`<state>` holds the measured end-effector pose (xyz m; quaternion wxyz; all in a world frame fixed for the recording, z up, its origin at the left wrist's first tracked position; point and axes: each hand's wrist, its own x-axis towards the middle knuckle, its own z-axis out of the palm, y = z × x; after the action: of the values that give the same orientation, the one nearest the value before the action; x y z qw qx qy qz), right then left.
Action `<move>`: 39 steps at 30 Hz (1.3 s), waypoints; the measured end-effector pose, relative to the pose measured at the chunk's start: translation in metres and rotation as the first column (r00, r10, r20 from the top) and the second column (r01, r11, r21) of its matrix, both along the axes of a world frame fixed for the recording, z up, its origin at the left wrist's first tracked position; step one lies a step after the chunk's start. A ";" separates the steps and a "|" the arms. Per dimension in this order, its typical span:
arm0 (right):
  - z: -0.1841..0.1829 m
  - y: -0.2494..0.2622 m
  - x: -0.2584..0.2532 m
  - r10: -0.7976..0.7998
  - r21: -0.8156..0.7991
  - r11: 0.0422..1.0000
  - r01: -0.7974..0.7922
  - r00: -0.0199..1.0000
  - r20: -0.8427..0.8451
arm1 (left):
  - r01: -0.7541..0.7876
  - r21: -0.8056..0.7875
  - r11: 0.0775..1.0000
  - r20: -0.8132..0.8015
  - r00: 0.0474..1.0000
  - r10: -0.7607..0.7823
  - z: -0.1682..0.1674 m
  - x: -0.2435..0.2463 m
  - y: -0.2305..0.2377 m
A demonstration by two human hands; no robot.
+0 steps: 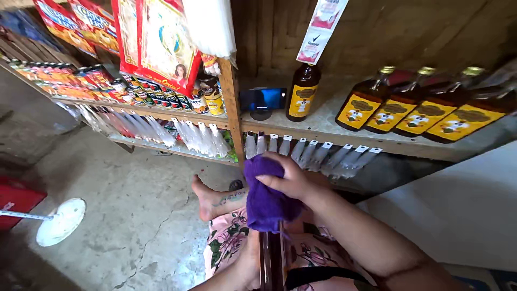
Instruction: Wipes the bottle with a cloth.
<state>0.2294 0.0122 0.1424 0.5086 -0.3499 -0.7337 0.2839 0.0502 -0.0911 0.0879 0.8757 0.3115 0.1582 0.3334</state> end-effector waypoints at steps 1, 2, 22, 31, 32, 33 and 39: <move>-0.003 -0.001 0.002 -0.008 0.077 0.997 0.001 0.996 0.090 | -0.037 -0.008 0.999 -0.035 0.999 0.036 0.000 0.002 -0.003; -0.004 -0.002 0.004 -0.018 0.135 0.991 -0.005 0.986 0.168 | -0.058 -0.013 0.998 -0.056 0.997 0.057 -0.002 0.002 -0.004; -0.022 -0.018 -0.032 0.069 0.242 0.947 -0.211 0.869 0.490 | -0.068 -0.379 0.923 -0.133 0.991 0.019 -0.004 -0.020 0.001; -0.026 -0.019 -0.035 0.024 0.258 0.951 -0.171 0.872 0.489 | -0.191 -0.246 0.950 -0.211 0.967 0.140 0.028 -0.014 0.009; -0.026 -0.019 -0.035 0.023 0.255 0.952 -0.168 0.872 0.490 | -0.228 -0.331 0.916 -0.279 0.951 0.136 0.050 -0.013 0.012; -0.026 -0.019 -0.035 0.020 0.256 0.952 -0.166 0.871 0.490 | -0.232 -0.383 0.894 -0.298 0.947 0.118 0.050 -0.012 0.013; -0.026 -0.022 -0.035 0.010 0.283 0.945 -0.164 0.879 0.476 | 0.108 -0.266 0.958 0.114 0.990 -0.080 -0.071 -0.015 0.010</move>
<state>0.1947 -0.0097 0.1165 0.3521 -0.2884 -0.8856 0.0931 0.0350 -0.0810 0.0172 0.9319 0.1780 0.1424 0.2822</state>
